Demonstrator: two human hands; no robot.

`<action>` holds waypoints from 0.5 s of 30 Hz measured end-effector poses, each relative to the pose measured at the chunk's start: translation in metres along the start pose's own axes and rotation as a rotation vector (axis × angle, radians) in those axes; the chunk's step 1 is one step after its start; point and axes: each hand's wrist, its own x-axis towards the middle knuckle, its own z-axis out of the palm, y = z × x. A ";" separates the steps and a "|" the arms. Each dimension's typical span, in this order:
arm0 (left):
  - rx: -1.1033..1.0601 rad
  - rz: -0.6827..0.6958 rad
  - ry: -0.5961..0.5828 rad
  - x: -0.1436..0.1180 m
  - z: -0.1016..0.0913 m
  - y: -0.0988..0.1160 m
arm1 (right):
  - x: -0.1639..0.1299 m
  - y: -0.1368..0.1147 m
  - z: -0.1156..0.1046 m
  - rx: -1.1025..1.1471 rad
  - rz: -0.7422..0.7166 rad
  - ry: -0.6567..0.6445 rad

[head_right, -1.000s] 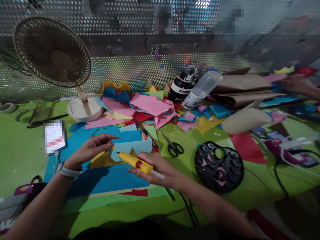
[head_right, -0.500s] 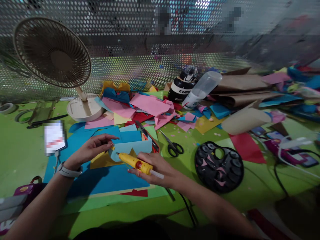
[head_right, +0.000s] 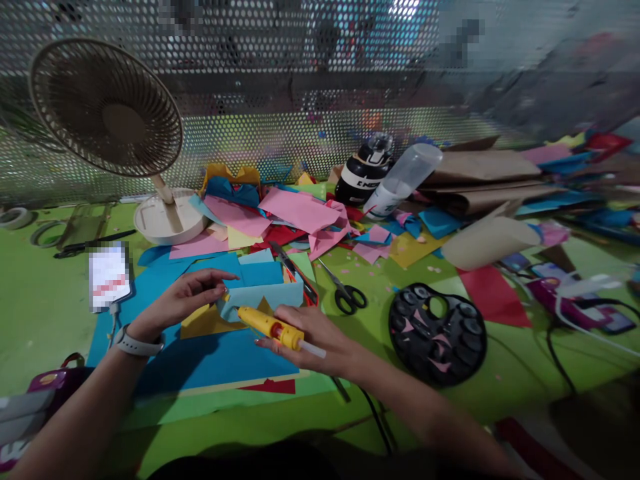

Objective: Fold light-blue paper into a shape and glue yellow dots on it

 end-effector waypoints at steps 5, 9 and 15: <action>0.014 -0.001 0.009 0.000 -0.001 -0.002 | 0.000 0.000 0.000 0.018 -0.027 0.021; 0.022 -0.002 0.011 0.000 -0.001 -0.002 | 0.000 0.001 0.000 0.014 -0.034 0.029; 0.034 0.000 0.010 0.000 0.001 -0.001 | 0.000 0.001 0.001 -0.015 -0.047 0.053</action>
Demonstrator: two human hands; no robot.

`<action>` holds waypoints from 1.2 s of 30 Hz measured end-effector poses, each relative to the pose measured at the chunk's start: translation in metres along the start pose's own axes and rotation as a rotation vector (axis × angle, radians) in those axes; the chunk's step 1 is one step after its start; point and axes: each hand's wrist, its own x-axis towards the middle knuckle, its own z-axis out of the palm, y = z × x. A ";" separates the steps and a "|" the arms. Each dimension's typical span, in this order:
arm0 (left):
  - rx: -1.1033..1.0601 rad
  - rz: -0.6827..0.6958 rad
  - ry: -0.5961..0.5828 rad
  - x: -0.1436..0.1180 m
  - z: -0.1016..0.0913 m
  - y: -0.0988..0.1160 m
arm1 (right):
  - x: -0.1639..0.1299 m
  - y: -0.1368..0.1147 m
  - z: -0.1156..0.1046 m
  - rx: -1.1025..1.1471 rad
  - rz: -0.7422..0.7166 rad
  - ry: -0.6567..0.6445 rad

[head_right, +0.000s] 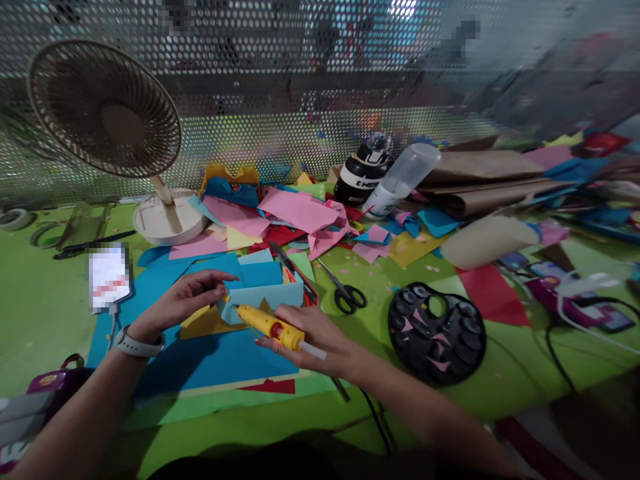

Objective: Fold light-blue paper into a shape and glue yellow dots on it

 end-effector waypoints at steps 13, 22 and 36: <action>-0.035 0.001 0.015 0.000 0.001 -0.001 | 0.001 -0.005 -0.002 -0.013 0.002 -0.018; -0.031 -0.001 0.002 0.000 0.000 -0.002 | 0.000 -0.008 -0.004 -0.009 0.026 -0.016; -0.021 0.034 0.064 0.001 0.001 0.001 | -0.001 -0.011 -0.007 -0.030 -0.074 -0.017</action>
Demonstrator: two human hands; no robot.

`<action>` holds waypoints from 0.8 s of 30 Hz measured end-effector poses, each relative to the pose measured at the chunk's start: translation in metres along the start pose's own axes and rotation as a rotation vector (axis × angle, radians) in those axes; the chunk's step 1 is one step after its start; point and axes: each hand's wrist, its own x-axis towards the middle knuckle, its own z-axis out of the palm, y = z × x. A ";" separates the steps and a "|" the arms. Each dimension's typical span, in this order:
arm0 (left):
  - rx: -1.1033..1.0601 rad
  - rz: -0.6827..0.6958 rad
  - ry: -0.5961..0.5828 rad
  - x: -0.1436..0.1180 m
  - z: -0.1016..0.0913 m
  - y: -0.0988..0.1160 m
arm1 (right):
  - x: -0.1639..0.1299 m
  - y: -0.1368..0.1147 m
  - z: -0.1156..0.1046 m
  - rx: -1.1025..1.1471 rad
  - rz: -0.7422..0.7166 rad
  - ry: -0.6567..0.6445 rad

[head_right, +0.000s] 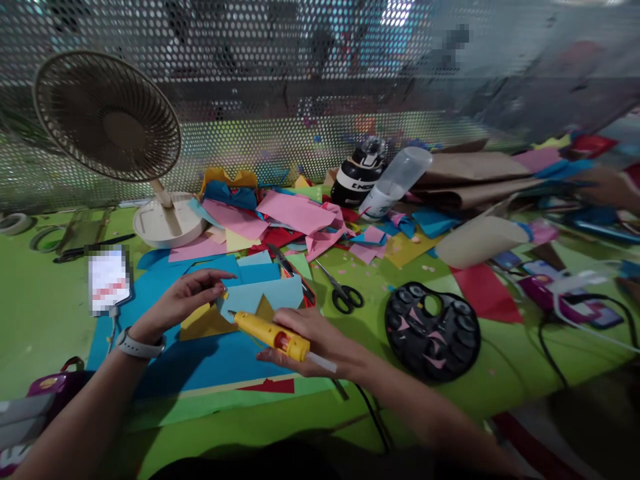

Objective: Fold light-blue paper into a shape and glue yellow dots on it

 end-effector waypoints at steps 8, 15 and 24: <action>0.043 0.037 0.076 0.002 -0.004 0.005 | -0.040 0.027 -0.023 -0.276 0.041 0.275; 0.031 0.093 0.241 0.004 -0.003 0.011 | -0.137 0.090 -0.055 -0.734 0.447 0.487; -0.039 0.067 0.280 0.009 -0.004 0.005 | -0.187 0.131 -0.065 -0.694 0.478 0.449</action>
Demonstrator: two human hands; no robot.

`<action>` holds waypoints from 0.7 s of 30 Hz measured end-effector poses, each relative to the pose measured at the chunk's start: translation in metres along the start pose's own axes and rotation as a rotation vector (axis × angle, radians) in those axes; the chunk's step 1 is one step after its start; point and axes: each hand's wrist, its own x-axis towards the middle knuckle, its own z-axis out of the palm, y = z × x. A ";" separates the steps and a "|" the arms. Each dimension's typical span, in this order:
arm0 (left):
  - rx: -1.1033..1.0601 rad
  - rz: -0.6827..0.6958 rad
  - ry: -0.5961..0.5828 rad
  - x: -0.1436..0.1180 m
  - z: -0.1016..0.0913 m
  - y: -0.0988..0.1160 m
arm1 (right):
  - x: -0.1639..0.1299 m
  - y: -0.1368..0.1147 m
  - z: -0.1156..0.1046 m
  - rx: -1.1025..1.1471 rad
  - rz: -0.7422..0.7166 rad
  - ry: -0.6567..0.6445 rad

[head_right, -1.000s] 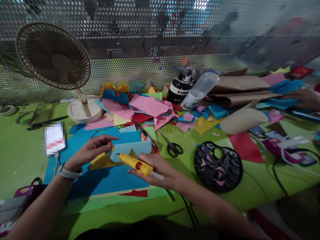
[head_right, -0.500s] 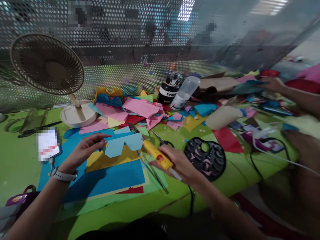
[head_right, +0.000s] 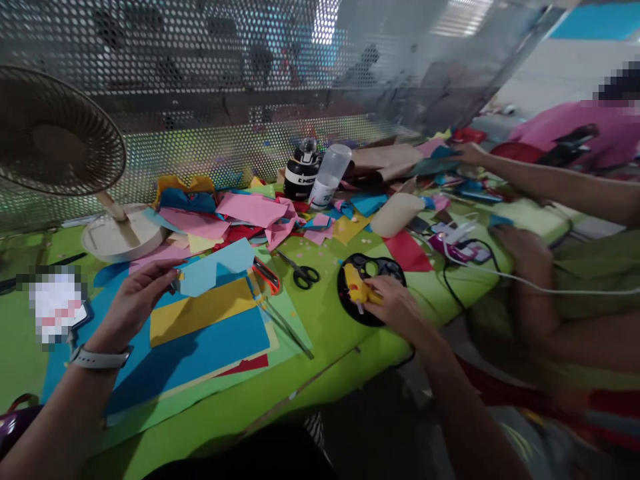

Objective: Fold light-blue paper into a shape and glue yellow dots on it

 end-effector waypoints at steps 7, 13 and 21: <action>-0.080 -0.007 0.024 0.002 0.001 -0.004 | -0.006 -0.070 -0.023 -0.048 0.012 0.132; -0.094 -0.042 0.085 0.002 0.004 -0.003 | -0.009 -0.159 0.000 0.062 -0.252 -0.366; -0.108 -0.064 0.068 0.006 -0.002 -0.018 | 0.002 -0.152 -0.009 0.505 0.107 -0.456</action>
